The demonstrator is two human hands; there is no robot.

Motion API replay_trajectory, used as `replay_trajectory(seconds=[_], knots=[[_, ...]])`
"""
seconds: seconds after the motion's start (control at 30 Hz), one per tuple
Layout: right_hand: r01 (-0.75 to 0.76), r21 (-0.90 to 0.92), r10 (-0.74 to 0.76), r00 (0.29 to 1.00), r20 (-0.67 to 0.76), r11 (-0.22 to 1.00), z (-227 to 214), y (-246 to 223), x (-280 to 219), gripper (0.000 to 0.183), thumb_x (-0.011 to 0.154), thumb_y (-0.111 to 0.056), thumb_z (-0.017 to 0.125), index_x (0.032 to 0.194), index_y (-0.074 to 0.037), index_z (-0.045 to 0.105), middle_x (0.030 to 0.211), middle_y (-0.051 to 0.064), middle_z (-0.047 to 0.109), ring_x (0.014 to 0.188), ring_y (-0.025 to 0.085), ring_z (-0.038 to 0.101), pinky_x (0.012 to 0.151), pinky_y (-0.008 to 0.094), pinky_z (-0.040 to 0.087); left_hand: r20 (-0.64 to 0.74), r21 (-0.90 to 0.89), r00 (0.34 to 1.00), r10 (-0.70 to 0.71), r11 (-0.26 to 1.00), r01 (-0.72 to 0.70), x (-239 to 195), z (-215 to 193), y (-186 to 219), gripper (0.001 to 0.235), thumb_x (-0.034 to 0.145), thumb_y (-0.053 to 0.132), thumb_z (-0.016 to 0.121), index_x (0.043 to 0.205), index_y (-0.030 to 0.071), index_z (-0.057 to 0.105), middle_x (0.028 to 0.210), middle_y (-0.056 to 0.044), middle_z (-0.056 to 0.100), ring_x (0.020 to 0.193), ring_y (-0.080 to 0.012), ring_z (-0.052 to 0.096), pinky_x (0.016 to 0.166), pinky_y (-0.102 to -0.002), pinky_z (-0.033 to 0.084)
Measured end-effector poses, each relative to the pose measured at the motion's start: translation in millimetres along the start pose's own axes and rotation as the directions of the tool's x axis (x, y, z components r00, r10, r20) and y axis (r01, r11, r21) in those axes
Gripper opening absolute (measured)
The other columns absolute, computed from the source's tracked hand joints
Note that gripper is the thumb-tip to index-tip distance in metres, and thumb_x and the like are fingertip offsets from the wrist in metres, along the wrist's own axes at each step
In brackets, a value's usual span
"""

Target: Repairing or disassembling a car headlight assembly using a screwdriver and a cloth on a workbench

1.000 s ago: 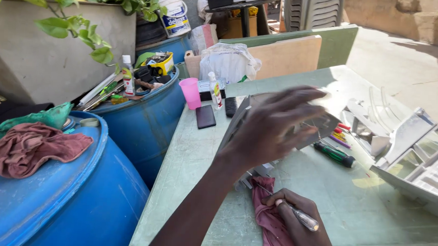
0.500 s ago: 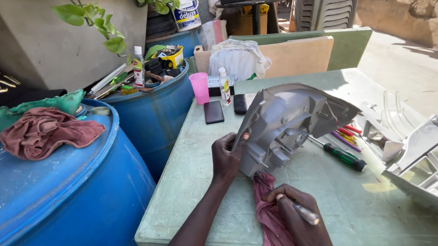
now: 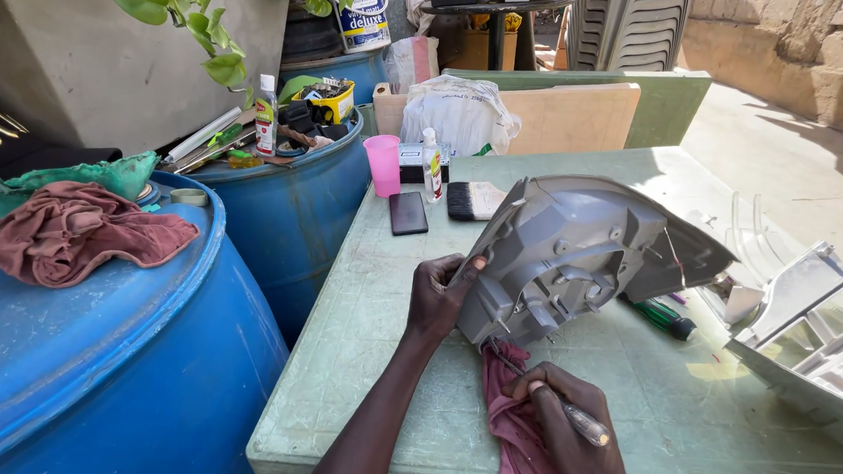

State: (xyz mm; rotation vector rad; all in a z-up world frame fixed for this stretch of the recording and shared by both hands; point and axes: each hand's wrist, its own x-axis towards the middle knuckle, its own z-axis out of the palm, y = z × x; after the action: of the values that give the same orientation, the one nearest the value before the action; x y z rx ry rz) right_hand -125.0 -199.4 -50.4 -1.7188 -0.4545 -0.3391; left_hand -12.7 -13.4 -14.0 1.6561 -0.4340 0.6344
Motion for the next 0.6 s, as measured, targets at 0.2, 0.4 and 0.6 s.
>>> replay_trajectory(seconds=[0.2,0.4,0.6], knots=[[-0.079,0.079,0.079,0.997,-0.005,0.994,-10,10,7,0.028,0.081,-0.012,0.046,0.063,-0.003,0.066,0.071,0.011,0.076,0.074,0.020,0.071,0.069,0.031,0.051,0.022,-0.084,0.999,-0.027,0.996,0.029,6,-7,-9,0.036,0.090,0.037,0.066,0.096,0.005,0.079,0.078,0.007,0.064,0.078,-0.0040,0.051,0.059,-0.024,0.036],[0.159,0.074,-0.160,0.987,0.010,0.985,4,-2,-8,0.027,0.089,-0.010,0.046,0.073,-0.003,0.068,0.074,0.003,0.070,0.071,0.013,0.064,0.067,0.027,0.046,0.045,-0.037,0.999,0.030,0.999,-0.028,1,-4,-1,0.032,0.091,0.032,0.066,0.100,0.004,0.078,0.085,0.003,0.071,0.084,-0.0058,0.060,0.066,-0.024,0.043],[-0.272,0.427,0.319,0.947,-0.039,0.862,11,-4,-4,0.026,0.084,-0.012,0.049,0.071,0.006,0.064,0.084,0.026,0.079,0.086,0.029,0.074,0.076,0.033,0.051,-0.007,-0.102,0.999,-0.040,0.994,0.039,8,-6,-21,0.036,0.089,0.039,0.068,0.094,0.005,0.079,0.079,0.010,0.059,0.076,-0.0037,0.051,0.056,-0.023,0.037]])
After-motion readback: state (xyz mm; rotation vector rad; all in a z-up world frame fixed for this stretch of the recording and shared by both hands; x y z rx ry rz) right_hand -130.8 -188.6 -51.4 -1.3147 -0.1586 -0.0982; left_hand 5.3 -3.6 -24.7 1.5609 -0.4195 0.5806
